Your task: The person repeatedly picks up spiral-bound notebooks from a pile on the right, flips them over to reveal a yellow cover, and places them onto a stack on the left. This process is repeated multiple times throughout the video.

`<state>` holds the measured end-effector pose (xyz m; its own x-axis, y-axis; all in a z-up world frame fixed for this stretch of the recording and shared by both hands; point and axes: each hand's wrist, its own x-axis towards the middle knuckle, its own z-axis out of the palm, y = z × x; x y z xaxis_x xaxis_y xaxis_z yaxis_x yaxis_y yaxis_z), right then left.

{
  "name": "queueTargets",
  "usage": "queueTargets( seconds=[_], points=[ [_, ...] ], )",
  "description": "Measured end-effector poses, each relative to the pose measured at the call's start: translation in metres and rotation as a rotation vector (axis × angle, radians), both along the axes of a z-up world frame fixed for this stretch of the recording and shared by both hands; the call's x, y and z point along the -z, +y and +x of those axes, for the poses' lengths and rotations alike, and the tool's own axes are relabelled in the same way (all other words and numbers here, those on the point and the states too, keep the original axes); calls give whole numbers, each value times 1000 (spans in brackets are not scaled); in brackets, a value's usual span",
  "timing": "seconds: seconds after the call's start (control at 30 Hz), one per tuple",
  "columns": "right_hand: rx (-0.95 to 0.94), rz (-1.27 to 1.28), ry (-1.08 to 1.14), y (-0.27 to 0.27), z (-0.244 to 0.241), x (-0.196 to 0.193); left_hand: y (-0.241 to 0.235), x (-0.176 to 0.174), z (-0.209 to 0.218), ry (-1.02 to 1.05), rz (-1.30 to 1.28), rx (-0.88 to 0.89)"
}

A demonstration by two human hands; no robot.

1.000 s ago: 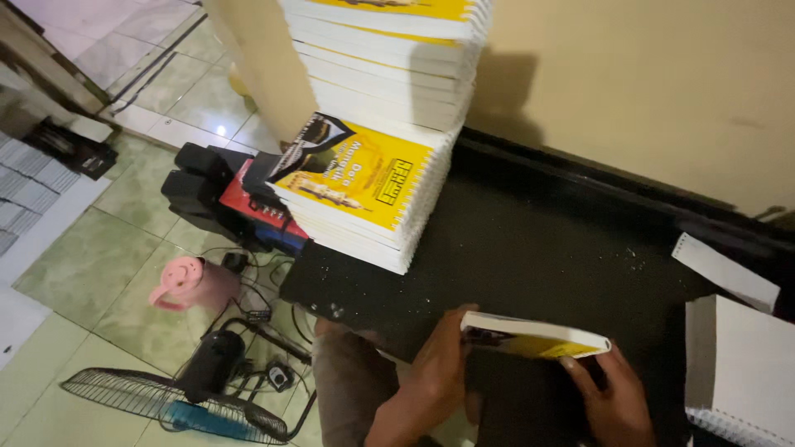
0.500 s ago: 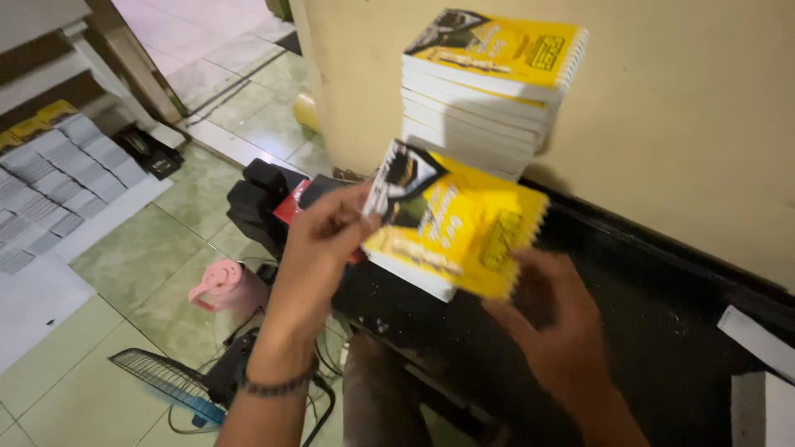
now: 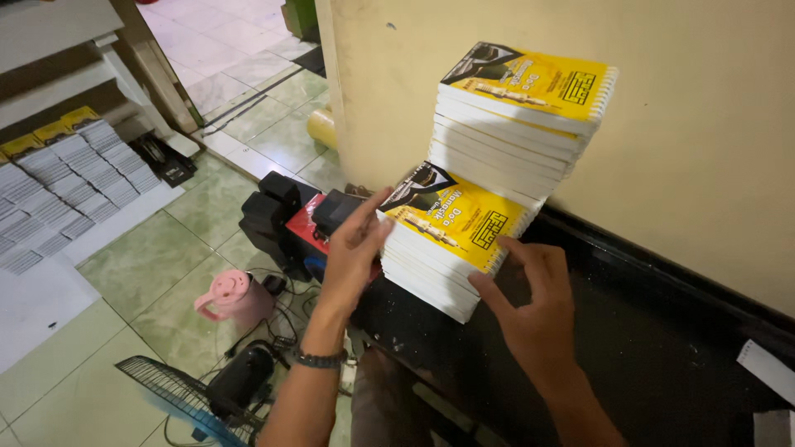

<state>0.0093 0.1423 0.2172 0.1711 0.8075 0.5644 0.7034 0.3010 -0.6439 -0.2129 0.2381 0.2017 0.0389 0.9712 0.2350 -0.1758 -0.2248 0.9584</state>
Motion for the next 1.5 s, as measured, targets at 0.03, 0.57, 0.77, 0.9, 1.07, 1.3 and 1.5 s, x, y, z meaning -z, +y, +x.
queueTargets(
  seconds=[0.03,0.57,0.77,0.9,1.07,1.3,1.5],
  points=[
    [-6,63,-65,1,1,2,0,8,2,-102,21,50],
    [25,83,195,-8,-26,23,-6,-17,2,23,7,-15],
    [-304,-6,740,-3,-56,18,-2,-18,11,121,-73,-82],
    [-226,-23,717,5,-54,41,1,-15,15,80,-17,-29],
    [-227,16,433,-6,-38,41,-3,-21,20,86,-111,-117],
    [-8,4,196,-80,50,111,-48,10,59,26,72,-404],
    [164,-195,-102,-173,130,188,-121,93,120,185,286,-520]
  ],
)
